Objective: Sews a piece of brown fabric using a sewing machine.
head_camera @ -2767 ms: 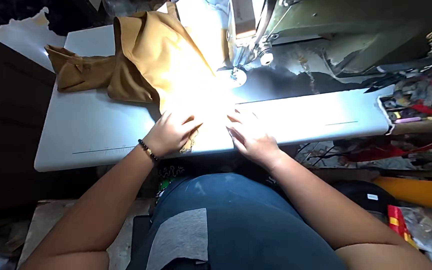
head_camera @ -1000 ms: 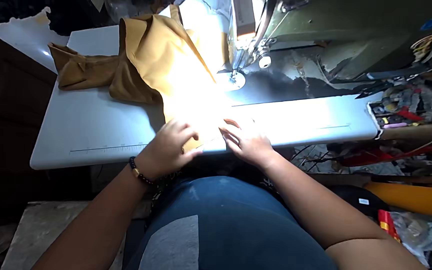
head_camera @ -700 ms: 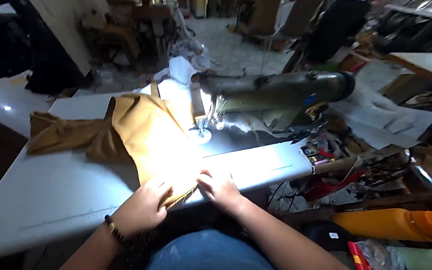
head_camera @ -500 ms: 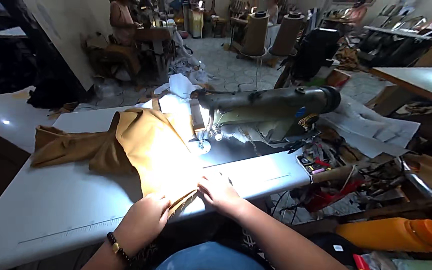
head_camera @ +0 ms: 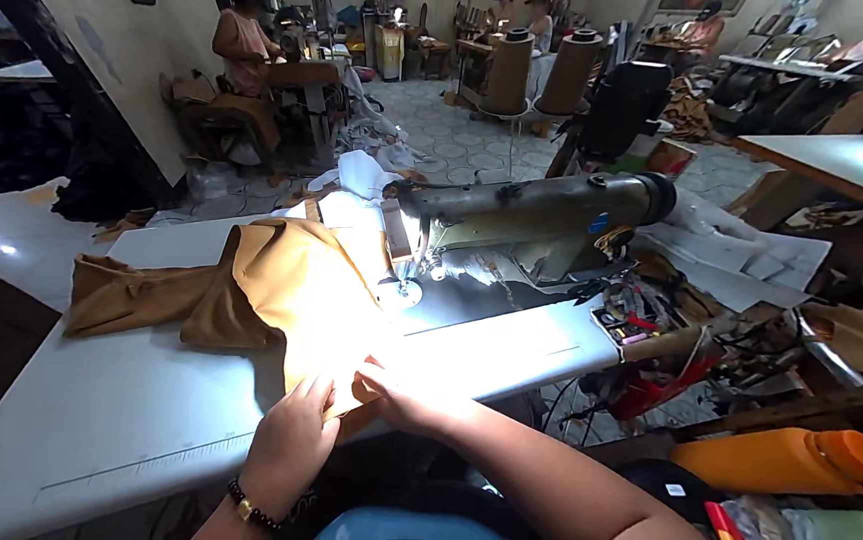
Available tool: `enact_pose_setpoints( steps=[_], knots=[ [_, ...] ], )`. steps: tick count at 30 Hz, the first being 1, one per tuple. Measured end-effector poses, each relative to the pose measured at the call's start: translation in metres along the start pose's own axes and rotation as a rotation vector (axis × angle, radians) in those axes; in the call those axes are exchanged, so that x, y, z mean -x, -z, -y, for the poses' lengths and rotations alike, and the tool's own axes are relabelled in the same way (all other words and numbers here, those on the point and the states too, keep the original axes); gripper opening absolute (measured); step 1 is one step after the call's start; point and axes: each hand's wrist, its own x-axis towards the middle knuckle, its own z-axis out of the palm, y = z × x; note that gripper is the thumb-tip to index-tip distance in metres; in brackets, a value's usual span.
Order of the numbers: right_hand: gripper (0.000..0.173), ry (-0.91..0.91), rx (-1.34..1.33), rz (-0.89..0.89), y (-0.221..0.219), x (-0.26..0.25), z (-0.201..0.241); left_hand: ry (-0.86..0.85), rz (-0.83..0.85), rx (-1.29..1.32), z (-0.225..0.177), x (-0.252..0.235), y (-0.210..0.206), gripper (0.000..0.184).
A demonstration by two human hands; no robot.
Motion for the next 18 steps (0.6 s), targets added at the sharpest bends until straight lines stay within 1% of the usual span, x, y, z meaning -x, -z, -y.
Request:
enact_pose_setpoints(
  steps=[2,3,4,5,6,7,8,9,10,11,12,13,14,15,16,17,18],
  knots=[
    [0.033,-0.149,0.068,0.018,0.005,-0.005,-0.002,0.031,-0.034,-0.054,-0.007,-0.001,0.006,0.018],
    [0.035,-0.287,0.137,0.048,0.015,-0.008,-0.006,0.064,-0.024,-0.074,-0.007,-0.002,0.011,0.019],
    [0.041,-0.447,0.171,0.085,0.030,-0.012,-0.009,0.105,0.000,-0.084,-0.005,-0.001,0.016,0.017],
    [0.043,-0.578,0.131,0.057,0.046,-0.016,-0.009,0.139,0.018,-0.077,-0.001,-0.001,0.020,0.016],
    [0.043,-0.616,0.087,-0.071,0.053,-0.016,-0.008,0.162,0.019,-0.046,0.004,-0.001,0.020,0.016],
    [0.040,-0.583,0.051,-0.208,0.051,-0.013,-0.007,0.164,-0.005,-0.007,0.009,-0.001,0.016,0.016],
    [0.039,-0.590,-0.020,-0.217,0.048,-0.010,-0.002,0.157,-0.051,0.045,0.015,0.000,0.010,0.015],
    [0.040,-0.586,-0.046,-0.135,0.046,-0.006,0.005,0.153,-0.118,0.124,0.021,0.000,0.003,0.014],
    [0.044,-0.604,-0.070,0.019,0.047,-0.005,0.009,0.165,-0.207,0.237,0.028,-0.002,-0.005,0.010],
    [0.046,-0.612,-0.089,0.142,0.046,-0.004,0.007,0.219,-0.297,0.415,0.034,-0.006,-0.010,0.007],
    [0.043,-0.608,-0.122,0.191,0.042,-0.002,0.002,0.315,-0.369,0.675,0.037,-0.012,-0.012,0.008],
    [0.037,-0.583,-0.175,0.142,0.036,0.000,-0.005,0.429,-0.408,0.984,0.035,-0.018,-0.010,0.013],
    [0.032,-0.567,-0.254,0.054,0.030,0.003,-0.008,0.526,-0.433,1.264,0.029,-0.023,-0.006,0.018],
    [0.026,-0.576,-0.366,-0.060,0.026,0.003,-0.009,0.597,-0.442,1.461,0.024,-0.027,-0.004,0.020],
    [0.022,-0.634,-0.553,-0.193,0.024,0.001,-0.008,0.617,-0.397,1.549,0.021,-0.028,-0.001,0.021],
    [0.018,-0.724,-0.832,-0.311,0.025,-0.005,-0.006,0.578,-0.310,1.552,0.023,-0.028,-0.001,0.021],
    [0.016,-0.819,-1.139,-0.402,0.030,-0.010,-0.002,0.483,-0.195,1.491,0.030,-0.028,-0.003,0.020]
  ],
)
